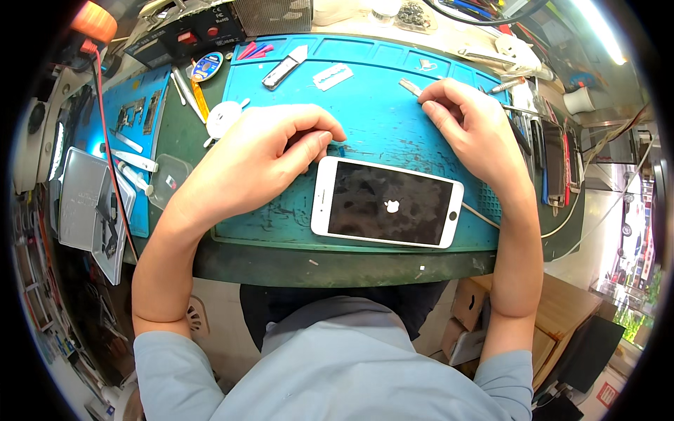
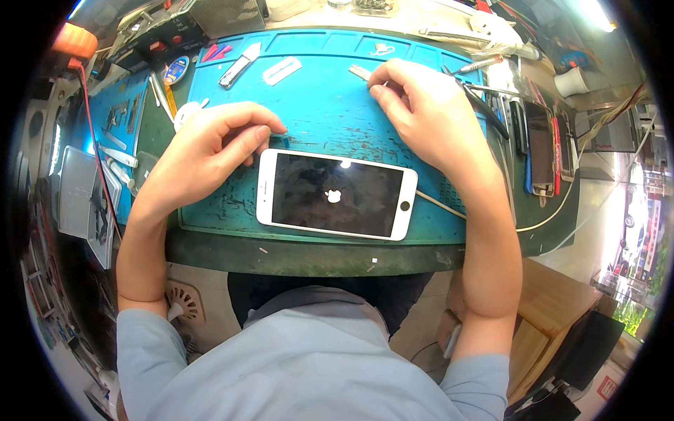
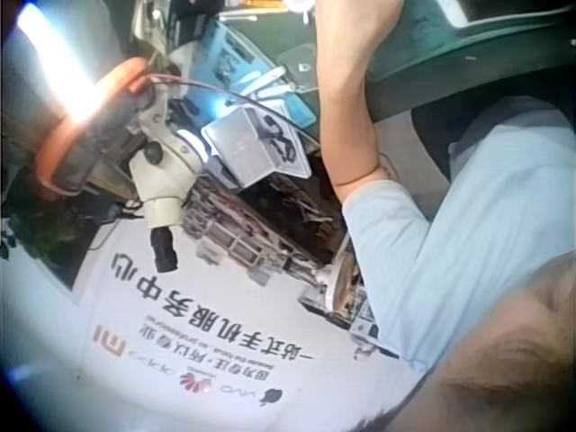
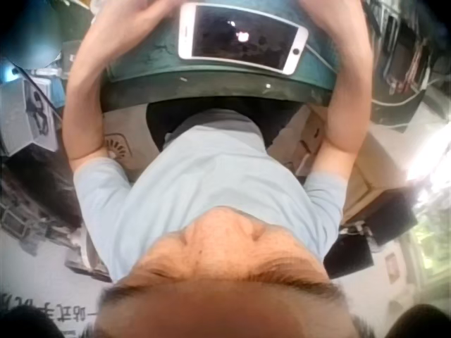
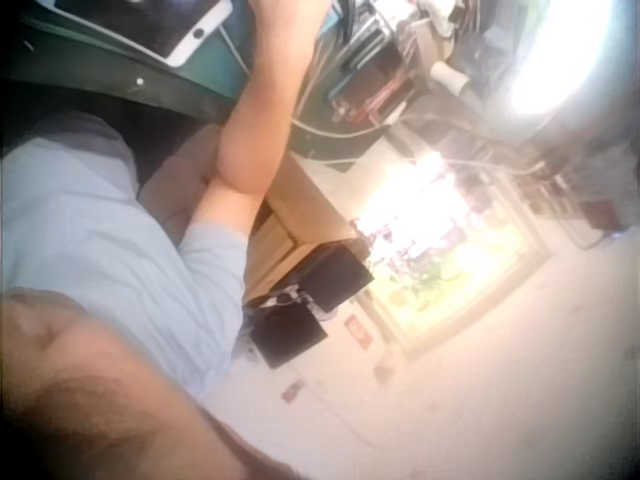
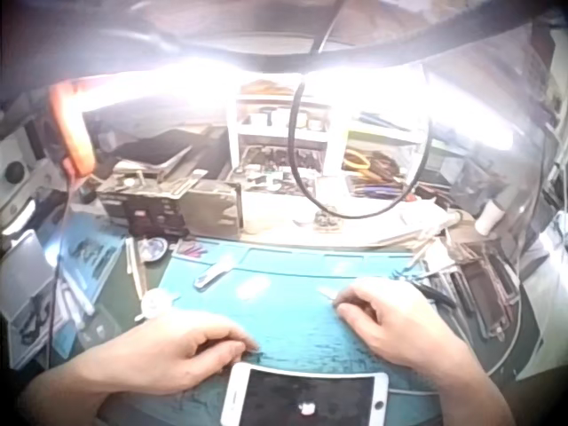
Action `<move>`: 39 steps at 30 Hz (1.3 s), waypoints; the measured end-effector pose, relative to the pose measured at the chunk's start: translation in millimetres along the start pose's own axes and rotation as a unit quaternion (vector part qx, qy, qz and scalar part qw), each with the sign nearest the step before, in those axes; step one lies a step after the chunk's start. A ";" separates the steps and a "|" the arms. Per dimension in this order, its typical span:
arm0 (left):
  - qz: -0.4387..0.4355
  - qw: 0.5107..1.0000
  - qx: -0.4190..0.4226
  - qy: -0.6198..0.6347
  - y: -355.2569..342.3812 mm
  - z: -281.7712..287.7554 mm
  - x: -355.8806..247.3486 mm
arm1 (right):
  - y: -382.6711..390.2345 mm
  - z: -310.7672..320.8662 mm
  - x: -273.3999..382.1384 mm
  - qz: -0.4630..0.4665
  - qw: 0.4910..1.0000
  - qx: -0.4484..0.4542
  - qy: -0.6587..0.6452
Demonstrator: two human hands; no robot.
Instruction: The person uses a metal spudger to pry open the screen of a white smartphone. They then test the device's functionality by navigating the touchscreen interface, opening the dialer, and checking the camera. Finally, they remove the screen assembly to expose the internal components.
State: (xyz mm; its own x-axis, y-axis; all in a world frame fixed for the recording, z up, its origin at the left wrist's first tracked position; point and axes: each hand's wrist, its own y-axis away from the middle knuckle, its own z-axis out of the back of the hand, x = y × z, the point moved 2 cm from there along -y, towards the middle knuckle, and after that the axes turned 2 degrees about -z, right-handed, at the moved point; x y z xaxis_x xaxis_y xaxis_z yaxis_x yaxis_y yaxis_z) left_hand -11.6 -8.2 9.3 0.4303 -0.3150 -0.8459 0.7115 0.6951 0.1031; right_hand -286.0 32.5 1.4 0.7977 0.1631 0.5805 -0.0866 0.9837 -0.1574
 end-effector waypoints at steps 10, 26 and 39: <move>0.007 1.000 -0.009 0.016 -1.3 0.3 1.5 | -0.6 0.1 -0.2 0.008 1.000 -0.002 0.004; -0.143 0.954 -0.210 -0.159 -3.8 5.7 8.2 | 0.2 0.5 -1.4 0.006 1.000 -0.001 -0.001; -0.120 0.958 -0.162 -0.204 -4.5 3.3 8.1 | -0.3 0.2 -3.5 0.019 1.000 -0.001 0.005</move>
State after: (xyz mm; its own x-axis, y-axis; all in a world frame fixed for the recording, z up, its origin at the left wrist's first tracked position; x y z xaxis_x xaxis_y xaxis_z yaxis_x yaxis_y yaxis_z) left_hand -9.4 -16.0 3.6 0.5038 -0.6711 -0.5439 0.6358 0.7143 -0.2924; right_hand -288.9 31.6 -0.5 0.7998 0.2000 0.5660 -0.1164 0.9766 -0.1806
